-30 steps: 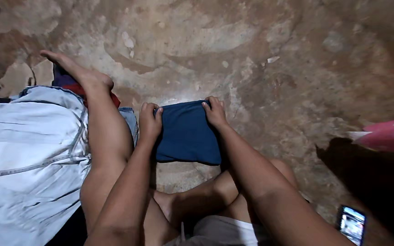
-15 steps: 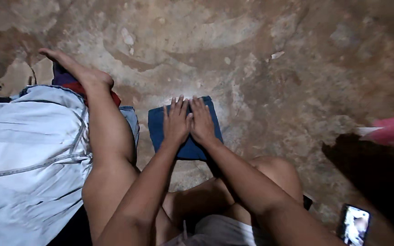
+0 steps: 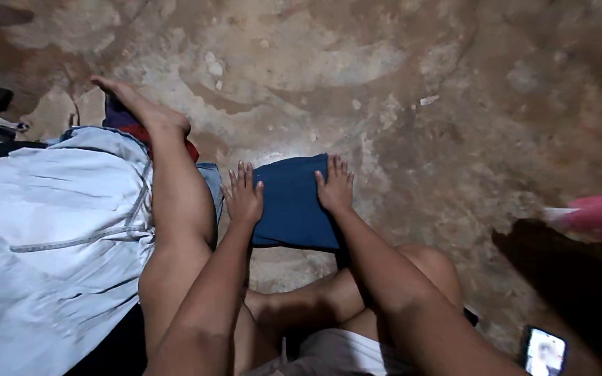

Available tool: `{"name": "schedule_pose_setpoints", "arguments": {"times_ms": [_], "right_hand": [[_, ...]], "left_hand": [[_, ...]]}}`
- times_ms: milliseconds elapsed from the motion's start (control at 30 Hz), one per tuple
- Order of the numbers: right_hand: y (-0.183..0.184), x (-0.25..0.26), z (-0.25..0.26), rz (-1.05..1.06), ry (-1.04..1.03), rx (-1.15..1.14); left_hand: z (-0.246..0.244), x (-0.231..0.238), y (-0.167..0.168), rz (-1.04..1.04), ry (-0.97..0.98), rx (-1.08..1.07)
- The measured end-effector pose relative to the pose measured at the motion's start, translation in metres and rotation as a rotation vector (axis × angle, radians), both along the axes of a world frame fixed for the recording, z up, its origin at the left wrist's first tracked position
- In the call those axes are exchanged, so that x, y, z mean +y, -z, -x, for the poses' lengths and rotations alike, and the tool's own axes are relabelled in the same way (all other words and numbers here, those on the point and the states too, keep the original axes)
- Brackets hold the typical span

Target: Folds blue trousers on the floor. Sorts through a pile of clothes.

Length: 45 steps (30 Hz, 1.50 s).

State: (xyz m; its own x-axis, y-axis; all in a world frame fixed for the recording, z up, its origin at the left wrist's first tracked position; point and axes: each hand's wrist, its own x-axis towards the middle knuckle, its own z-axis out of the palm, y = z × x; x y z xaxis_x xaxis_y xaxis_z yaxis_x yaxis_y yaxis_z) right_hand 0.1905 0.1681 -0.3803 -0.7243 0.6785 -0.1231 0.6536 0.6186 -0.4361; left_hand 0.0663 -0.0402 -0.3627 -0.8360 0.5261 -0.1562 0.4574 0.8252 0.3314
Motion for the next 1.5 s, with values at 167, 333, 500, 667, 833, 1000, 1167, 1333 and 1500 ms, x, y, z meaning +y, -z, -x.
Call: {"name": "schedule_pose_setpoints", "arguments": {"times_ms": [167,333,500,667,833,1000,1167,1333,1500], "right_hand": [[-0.024,-0.052,-0.020,-0.098,-0.126,0.111],[0.011,-0.076,-0.039,-0.182,-0.357,0.051],[0.010,-0.056,-0.048,-0.140,-0.131,-0.031],[0.000,-0.035,-0.050,0.015,0.088,-0.030],[-0.042,-0.013,-0.036,0.546,0.301,0.050],[-0.068,0.000,-0.035,1.026,0.300,0.038],[-0.102,0.017,-0.006,1.108,0.200,-0.014],[-0.221,0.043,0.050,0.524,-0.151,-0.077],[-0.328,0.028,0.062,-0.242,-0.390,-0.111]], "left_hand": [[-0.056,0.025,-0.017,-0.086,0.193,0.131],[-0.061,0.019,0.014,0.046,0.259,0.055],[-0.051,-0.002,0.018,-0.026,0.162,0.006],[-0.038,-0.039,0.024,-0.121,-0.031,-0.106],[-0.039,-0.046,0.026,-0.371,-0.193,-0.078],[-0.039,-0.055,0.029,-0.648,-0.288,-0.148],[-0.036,-0.057,0.026,-0.653,-0.277,-0.155],[-0.036,-0.052,0.030,-0.470,-0.184,-0.064],[-0.035,-0.047,0.031,-0.393,-0.168,-0.046]]}}
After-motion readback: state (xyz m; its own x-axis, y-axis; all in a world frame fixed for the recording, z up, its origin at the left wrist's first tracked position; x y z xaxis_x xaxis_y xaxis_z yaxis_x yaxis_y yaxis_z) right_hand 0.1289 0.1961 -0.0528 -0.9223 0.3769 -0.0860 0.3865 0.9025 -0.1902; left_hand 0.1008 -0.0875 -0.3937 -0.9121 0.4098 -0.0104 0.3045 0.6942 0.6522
